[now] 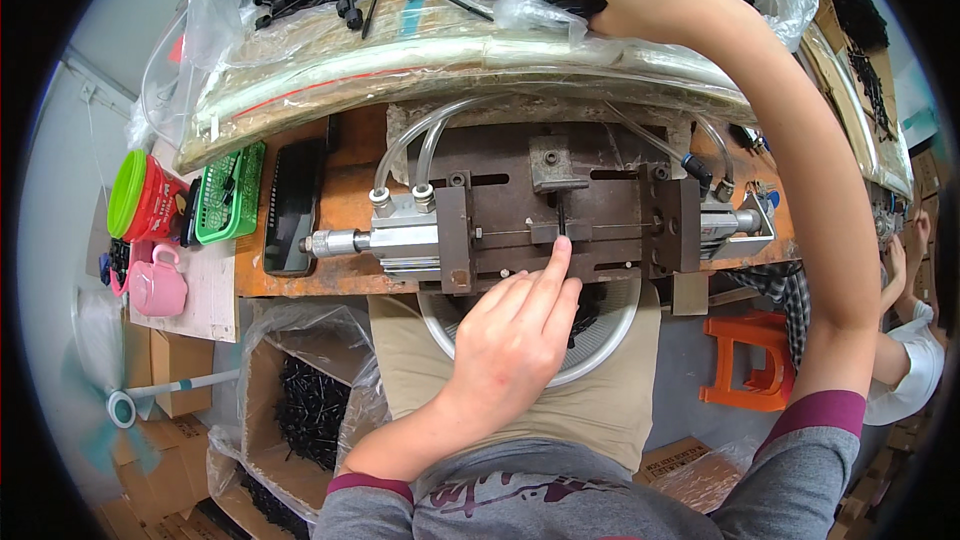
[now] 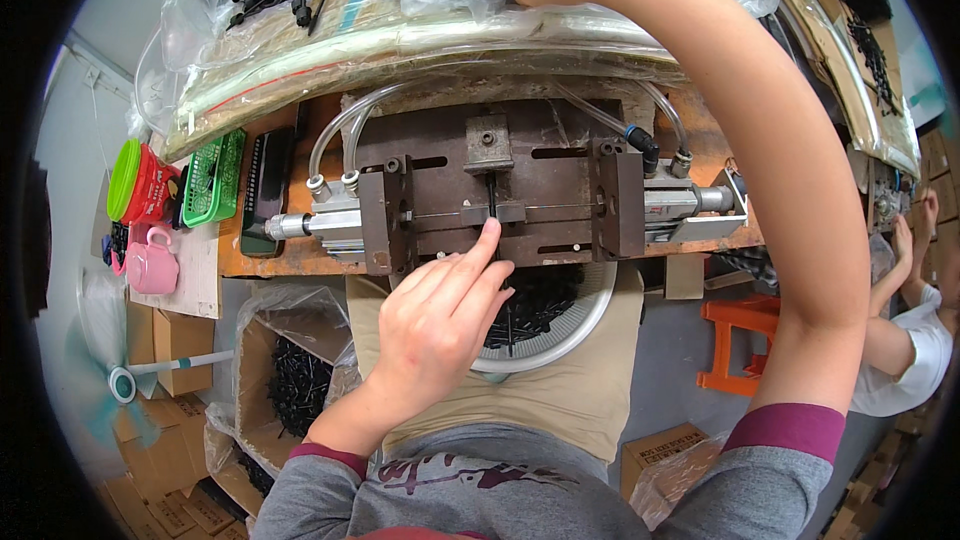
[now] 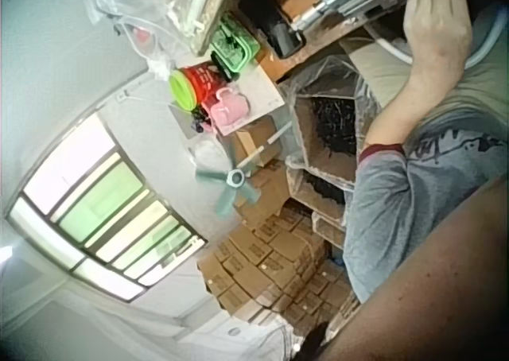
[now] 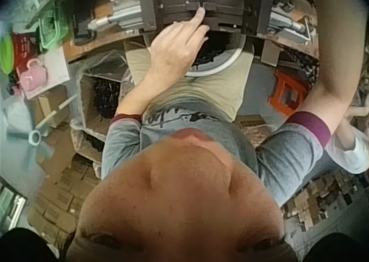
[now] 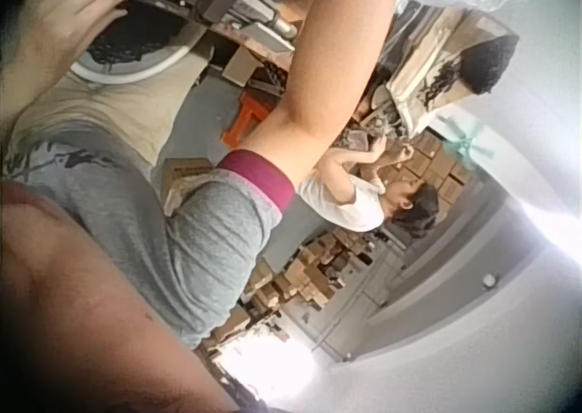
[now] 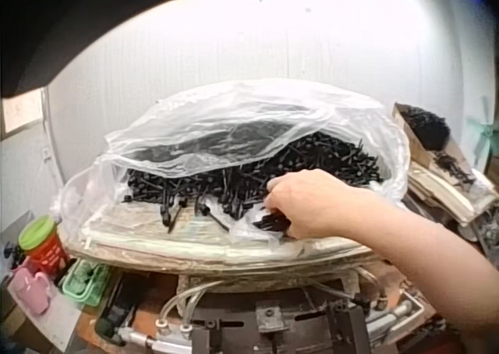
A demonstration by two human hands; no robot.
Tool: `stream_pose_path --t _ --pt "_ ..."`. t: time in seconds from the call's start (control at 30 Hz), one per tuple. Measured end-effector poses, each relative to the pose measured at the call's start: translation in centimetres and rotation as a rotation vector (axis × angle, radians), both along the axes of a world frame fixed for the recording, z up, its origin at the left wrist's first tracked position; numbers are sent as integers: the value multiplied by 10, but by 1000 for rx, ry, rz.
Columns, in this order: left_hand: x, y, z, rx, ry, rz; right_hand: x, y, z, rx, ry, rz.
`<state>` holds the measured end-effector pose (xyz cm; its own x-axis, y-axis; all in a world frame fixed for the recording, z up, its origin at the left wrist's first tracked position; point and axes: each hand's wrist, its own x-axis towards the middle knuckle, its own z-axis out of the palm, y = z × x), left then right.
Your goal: Inserting plastic components into a base housing using a specialized jig on a workbench.
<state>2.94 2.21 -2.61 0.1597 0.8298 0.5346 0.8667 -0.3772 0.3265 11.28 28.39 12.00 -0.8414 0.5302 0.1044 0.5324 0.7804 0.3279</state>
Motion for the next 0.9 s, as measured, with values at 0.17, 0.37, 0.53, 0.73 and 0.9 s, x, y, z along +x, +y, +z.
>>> stream_pose_path --t 0.17,0.37,0.53,0.73,0.9 --pt "-3 7 4 -18 19 -9 10 -17 26 -121 -46 38" --pt "1 6 6 -69 34 19 -4 -8 8 27 -49 68" --pt "-4 6 3 -54 11 -7 -12 -9 35 -115 -64 24" --pt "-6 6 4 -69 3 -19 24 3 33 -232 323 49" --pt "-11 4 5 -82 -22 -63 29 3 32 -167 512 -36"
